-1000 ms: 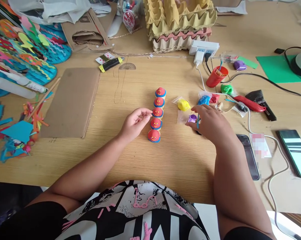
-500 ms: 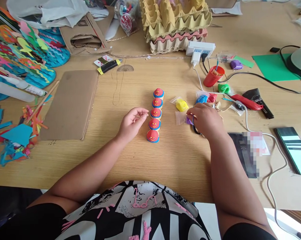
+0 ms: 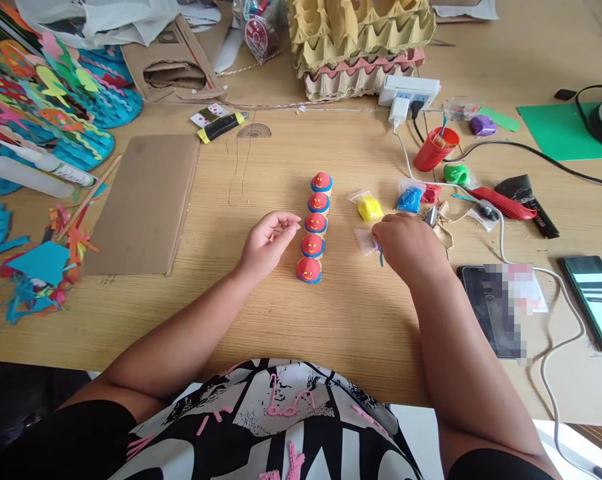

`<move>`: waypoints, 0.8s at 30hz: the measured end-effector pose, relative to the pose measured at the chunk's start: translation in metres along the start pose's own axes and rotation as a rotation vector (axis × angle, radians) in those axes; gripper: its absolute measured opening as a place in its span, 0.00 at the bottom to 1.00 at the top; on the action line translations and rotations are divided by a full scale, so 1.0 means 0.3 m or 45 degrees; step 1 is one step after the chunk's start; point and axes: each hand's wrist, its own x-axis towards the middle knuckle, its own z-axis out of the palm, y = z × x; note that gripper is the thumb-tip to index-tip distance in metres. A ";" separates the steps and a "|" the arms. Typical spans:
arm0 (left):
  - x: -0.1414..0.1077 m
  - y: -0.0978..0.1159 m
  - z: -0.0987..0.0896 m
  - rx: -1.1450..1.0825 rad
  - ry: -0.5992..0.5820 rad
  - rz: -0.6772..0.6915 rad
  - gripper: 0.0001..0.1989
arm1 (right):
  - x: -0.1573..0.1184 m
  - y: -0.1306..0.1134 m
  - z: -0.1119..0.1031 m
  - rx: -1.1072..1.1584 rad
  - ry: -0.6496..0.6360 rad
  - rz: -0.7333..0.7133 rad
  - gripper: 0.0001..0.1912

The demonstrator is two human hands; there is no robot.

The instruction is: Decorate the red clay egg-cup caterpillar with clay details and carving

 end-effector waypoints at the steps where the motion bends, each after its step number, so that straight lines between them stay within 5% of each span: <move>1: 0.000 0.000 0.000 0.001 -0.001 0.002 0.09 | 0.002 -0.010 0.000 -0.027 0.000 0.002 0.13; 7: 0.001 -0.004 0.002 0.006 -0.006 0.002 0.10 | 0.013 -0.042 0.006 -0.066 0.016 0.063 0.13; 11: 0.002 -0.008 0.002 0.026 0.002 0.005 0.13 | -0.005 0.007 0.010 0.183 0.116 0.159 0.09; 14: -0.002 -0.007 0.003 0.049 0.010 0.048 0.11 | -0.024 0.020 0.001 0.644 0.377 0.265 0.06; 17: -0.016 0.005 0.005 0.133 -0.002 0.161 0.09 | -0.031 -0.050 -0.003 1.446 0.515 0.331 0.10; 20: -0.031 0.028 0.003 0.284 -0.016 0.362 0.08 | -0.017 -0.173 0.014 2.222 0.275 0.226 0.17; 24: -0.037 0.056 -0.007 0.442 -0.069 0.669 0.07 | 0.010 -0.282 0.048 2.617 0.030 0.220 0.22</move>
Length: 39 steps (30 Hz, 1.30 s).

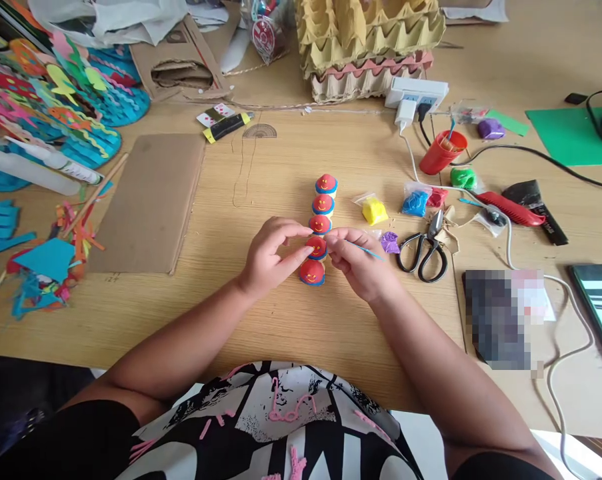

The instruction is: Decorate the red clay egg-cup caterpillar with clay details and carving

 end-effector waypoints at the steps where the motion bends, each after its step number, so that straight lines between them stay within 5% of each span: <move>1: 0.002 0.002 -0.003 0.042 -0.011 0.043 0.07 | 0.003 0.010 0.007 0.044 -0.015 0.015 0.22; 18: -0.004 0.003 -0.005 0.201 0.050 0.262 0.05 | -0.011 0.009 -0.011 0.008 -0.271 0.057 0.21; 28: -0.015 0.000 0.000 0.319 0.048 0.224 0.07 | -0.007 0.030 0.004 -0.032 -0.238 -0.065 0.18; 39: -0.006 0.022 -0.013 0.294 0.104 0.216 0.02 | -0.010 0.032 0.028 0.111 -0.114 0.052 0.22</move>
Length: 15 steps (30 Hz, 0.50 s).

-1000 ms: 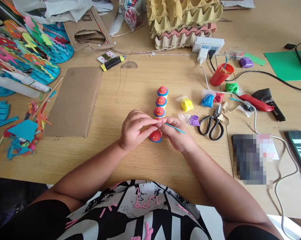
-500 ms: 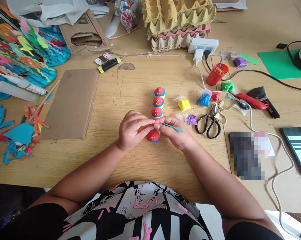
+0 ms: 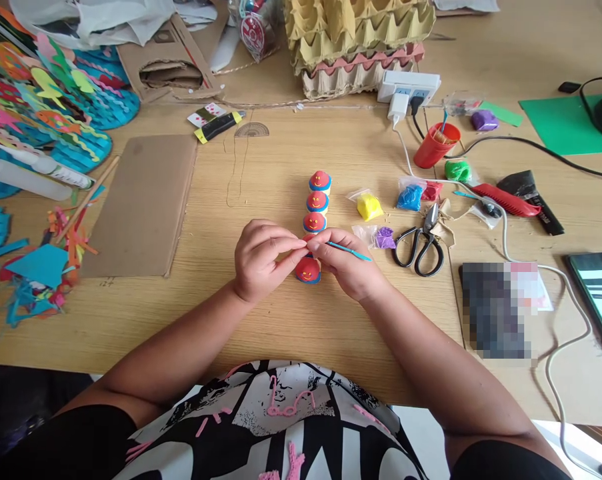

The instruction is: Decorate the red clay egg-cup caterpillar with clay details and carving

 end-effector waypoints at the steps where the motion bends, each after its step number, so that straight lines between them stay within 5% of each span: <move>1: 0.000 0.000 -0.001 -0.008 0.004 0.004 0.02 | 0.000 -0.001 0.002 -0.008 0.007 -0.007 0.22; 15: 0.010 -0.002 -0.001 0.017 0.083 0.164 0.03 | 0.022 -0.017 -0.057 -0.212 -0.112 -0.127 0.13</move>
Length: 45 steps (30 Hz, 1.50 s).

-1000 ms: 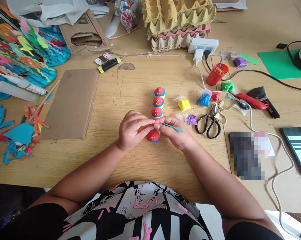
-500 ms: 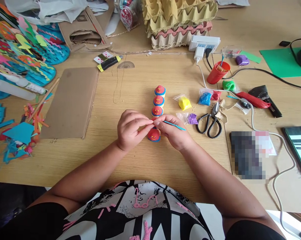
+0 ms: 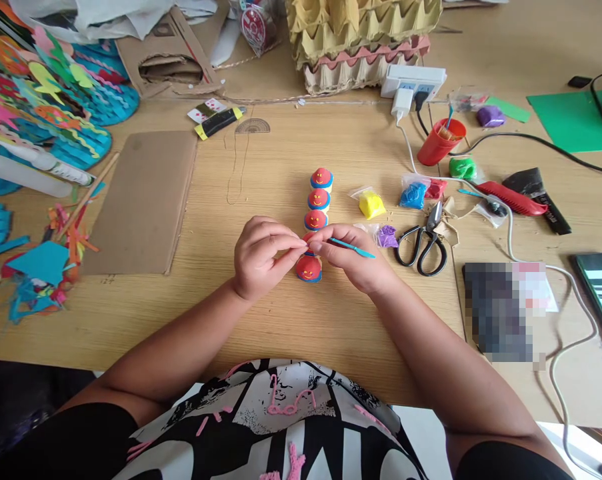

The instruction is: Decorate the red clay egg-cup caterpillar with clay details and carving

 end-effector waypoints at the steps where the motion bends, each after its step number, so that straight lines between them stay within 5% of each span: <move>1: 0.002 0.000 0.001 -0.022 0.012 0.014 0.04 | 0.000 -0.001 -0.006 -0.029 -0.025 -0.024 0.12; 45: 0.000 -0.005 0.007 0.075 -0.063 -0.017 0.03 | -0.009 -0.030 -0.004 -0.387 -0.010 -0.126 0.16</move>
